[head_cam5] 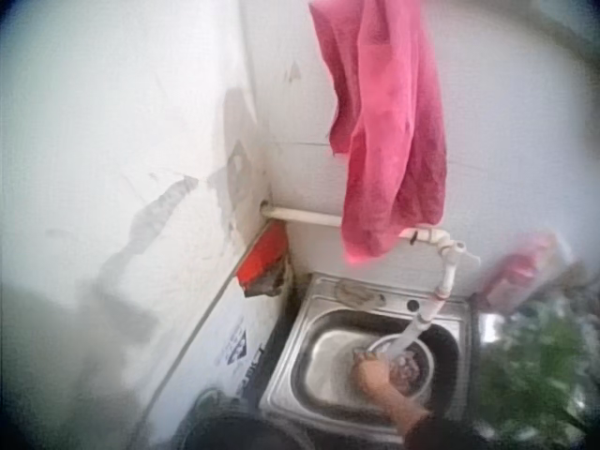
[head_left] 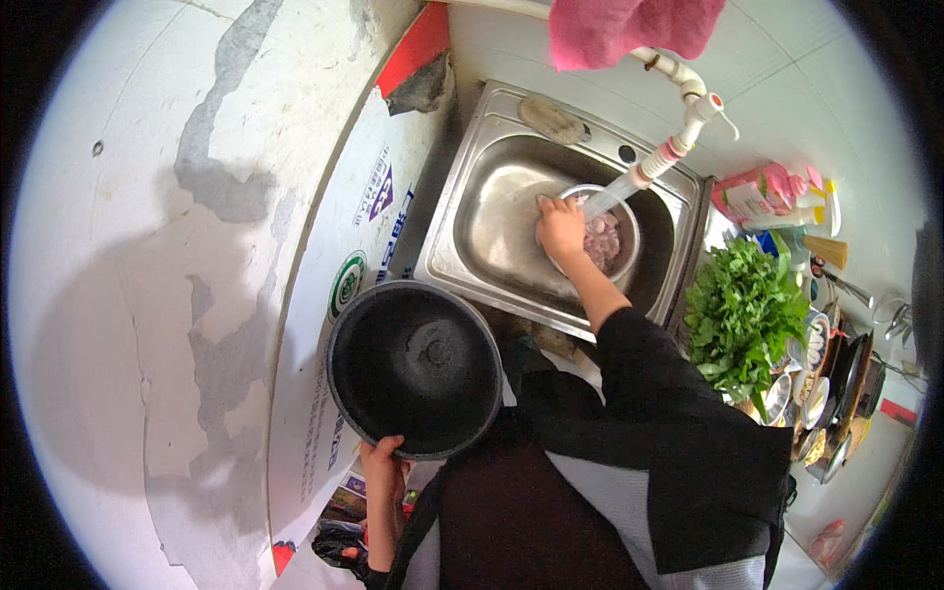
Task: The person removes a lid from a pot, rinses the pot, then washes raw meat pieces under running water in a sink. The meat is transferred into the pot, rinsed again, and the pot is wiped with a cloth.
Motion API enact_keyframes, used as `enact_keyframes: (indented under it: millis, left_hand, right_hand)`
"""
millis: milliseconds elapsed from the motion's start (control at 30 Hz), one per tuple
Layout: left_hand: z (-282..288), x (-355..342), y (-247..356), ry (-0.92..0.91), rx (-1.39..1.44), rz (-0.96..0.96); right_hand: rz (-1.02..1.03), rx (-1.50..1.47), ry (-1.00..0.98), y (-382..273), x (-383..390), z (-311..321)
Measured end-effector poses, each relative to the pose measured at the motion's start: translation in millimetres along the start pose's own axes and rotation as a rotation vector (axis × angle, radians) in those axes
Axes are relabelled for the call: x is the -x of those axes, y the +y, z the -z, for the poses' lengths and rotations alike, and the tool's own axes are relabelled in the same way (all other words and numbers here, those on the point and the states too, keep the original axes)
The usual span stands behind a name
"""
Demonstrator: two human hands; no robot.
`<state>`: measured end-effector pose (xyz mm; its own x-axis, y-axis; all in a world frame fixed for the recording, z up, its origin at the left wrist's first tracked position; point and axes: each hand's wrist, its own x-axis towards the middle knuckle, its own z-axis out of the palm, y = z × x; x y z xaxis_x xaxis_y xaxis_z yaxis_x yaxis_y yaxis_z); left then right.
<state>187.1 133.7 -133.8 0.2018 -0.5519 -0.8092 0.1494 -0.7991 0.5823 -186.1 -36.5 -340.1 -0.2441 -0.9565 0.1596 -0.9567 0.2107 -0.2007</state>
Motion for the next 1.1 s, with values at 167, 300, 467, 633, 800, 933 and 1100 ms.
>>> enact_keyframes:
  millis: [167, 300, 467, 633, 800, 933, 1100]
  left_hand:
    - [-6.3, 4.4, 2.8, 0.164, -0.024, 0.075]
    - [-10.2, 6.1, 7.4, 0.242, 0.007, 0.078]
    - [-11.6, 1.8, 9.0, 0.237, 0.009, 0.068]
    - [-15.8, -5.1, 11.8, 0.241, 0.038, 0.082]
    - [-18.9, -9.2, 18.5, 0.099, 0.007, 0.067]
    - [-21.5, -7.0, 17.6, 0.134, -0.005, 0.079]
    - [-20.4, -3.1, 13.2, 0.156, 0.062, 0.028]
  right_hand:
    - [-0.003, 0.533, -0.636, -9.6, -62.2, -61.2]
    - [-0.127, 0.557, -0.850, -3.1, -78.8, -88.7]
    - [-0.088, 0.406, -0.648, -3.1, -78.7, -65.4]
    - [-0.224, 0.287, -0.128, 8.1, -39.7, 2.9]
    - [-0.253, 0.336, -0.235, 18.3, -66.3, -2.8]
    - [-0.375, 0.574, -0.517, 26.4, -88.1, -35.4]
    - [-0.426, 0.145, -0.186, 39.2, -80.6, -31.6]
